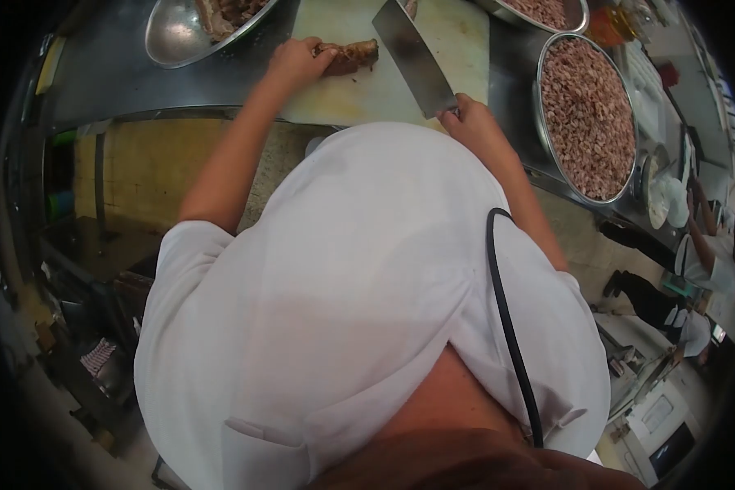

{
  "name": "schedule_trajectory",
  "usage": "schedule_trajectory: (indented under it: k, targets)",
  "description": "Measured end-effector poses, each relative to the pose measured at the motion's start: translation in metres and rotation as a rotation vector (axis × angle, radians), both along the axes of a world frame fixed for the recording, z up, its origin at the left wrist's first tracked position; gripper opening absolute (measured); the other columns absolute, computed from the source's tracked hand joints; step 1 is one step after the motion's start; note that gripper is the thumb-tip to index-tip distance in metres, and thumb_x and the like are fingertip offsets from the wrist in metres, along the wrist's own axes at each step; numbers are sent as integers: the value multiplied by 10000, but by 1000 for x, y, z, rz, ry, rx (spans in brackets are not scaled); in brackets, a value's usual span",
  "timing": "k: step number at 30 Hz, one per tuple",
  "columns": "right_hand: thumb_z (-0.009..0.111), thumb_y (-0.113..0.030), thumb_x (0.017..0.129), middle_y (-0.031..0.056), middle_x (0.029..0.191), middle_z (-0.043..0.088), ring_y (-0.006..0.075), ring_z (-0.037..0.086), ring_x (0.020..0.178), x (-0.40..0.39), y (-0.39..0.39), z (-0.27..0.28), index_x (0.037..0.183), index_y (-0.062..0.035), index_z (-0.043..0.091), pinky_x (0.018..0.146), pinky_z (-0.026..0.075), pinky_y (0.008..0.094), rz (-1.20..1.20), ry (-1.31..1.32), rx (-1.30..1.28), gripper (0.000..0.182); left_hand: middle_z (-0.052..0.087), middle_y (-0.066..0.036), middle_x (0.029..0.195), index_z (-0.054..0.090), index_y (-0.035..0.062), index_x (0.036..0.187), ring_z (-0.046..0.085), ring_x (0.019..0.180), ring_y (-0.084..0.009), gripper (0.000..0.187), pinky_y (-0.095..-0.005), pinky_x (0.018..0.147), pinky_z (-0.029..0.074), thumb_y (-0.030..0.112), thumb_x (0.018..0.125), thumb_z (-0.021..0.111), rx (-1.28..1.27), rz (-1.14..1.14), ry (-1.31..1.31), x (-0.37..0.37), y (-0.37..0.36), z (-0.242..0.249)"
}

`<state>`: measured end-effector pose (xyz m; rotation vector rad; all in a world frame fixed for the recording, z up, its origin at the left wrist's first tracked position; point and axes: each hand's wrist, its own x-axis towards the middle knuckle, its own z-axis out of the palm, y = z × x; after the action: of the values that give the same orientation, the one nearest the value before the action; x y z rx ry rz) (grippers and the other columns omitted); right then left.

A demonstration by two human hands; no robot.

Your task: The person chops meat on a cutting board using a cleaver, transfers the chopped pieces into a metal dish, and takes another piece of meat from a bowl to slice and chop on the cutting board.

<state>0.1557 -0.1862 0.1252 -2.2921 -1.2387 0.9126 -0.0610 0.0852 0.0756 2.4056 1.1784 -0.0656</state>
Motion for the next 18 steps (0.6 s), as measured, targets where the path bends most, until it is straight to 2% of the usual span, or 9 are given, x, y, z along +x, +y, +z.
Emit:
schedule_trajectory:
  k: [2,4,5,7,11,13,15,16,18]
  targets:
    - [634,-266,908,293,856,683,454,680,847,-3,6,8,946,60,603,792,522,487,38,27,-1,329,636,-207,1279,689,153,1285,596,1200,-390,510,-491,988,504,482,896,694,-26,65,48,0,-19,11]
    - [635,-264,893,282,860,686,445,681,856,-6,15,11,959,49,621,806,528,490,193,-142,-81,320,491,-203,1498,612,192,1385,481,1350,-409,531,-538,1054,449,373,897,713,273,55,-1,11,-42,19]
    - [635,-264,893,282,860,686,445,681,856,-8,18,12,959,49,621,806,528,490,199,-144,-82,320,491,-203,1498,612,192,1385,481,1350,-409,531,-538,1054,449,373,897,713,271,61,-3,17,-47,13]
    - [641,-258,877,280,832,677,440,677,863,-10,24,15,989,31,641,818,527,496,247,-152,-66,309,315,-168,1627,494,249,1491,347,1449,-428,650,-571,1116,378,259,883,723,418,-250,-318,28,-53,-1]
    - [645,-248,873,268,903,684,422,684,884,-19,32,28,1048,15,659,818,524,504,300,-235,-96,316,228,-150,1662,425,292,1535,293,1483,-431,733,-554,1154,337,211,871,725,314,-334,-208,51,-66,-2]
    - [643,-241,874,205,997,691,361,698,869,-25,32,55,1110,-1,676,806,540,471,265,-386,105,338,253,-175,1646,454,289,1497,352,1436,-490,676,-612,1095,385,268,876,718,415,-342,-280,56,-64,-8]
    - [709,-292,868,144,1011,673,255,675,785,-29,34,110,1244,-41,679,744,547,352,390,-80,368,452,252,-174,1647,458,288,1490,347,1440,-491,673,-620,1093,381,273,872,724,398,-328,-330,57,-66,-9]
    - [741,-220,846,95,917,657,174,667,790,-43,29,146,1224,-35,693,705,531,294,419,237,551,423,250,-173,1647,461,288,1483,341,1444,-493,670,-628,1092,376,278,869,729,382,-312,-379,59,-67,-9]
    - [751,-168,792,87,852,652,168,649,729,-52,16,210,1082,-22,711,641,504,286,700,433,586,328,237,-168,1653,457,284,1488,329,1453,-487,679,-633,1093,369,286,869,734,376,-319,-350,61,-67,-6]
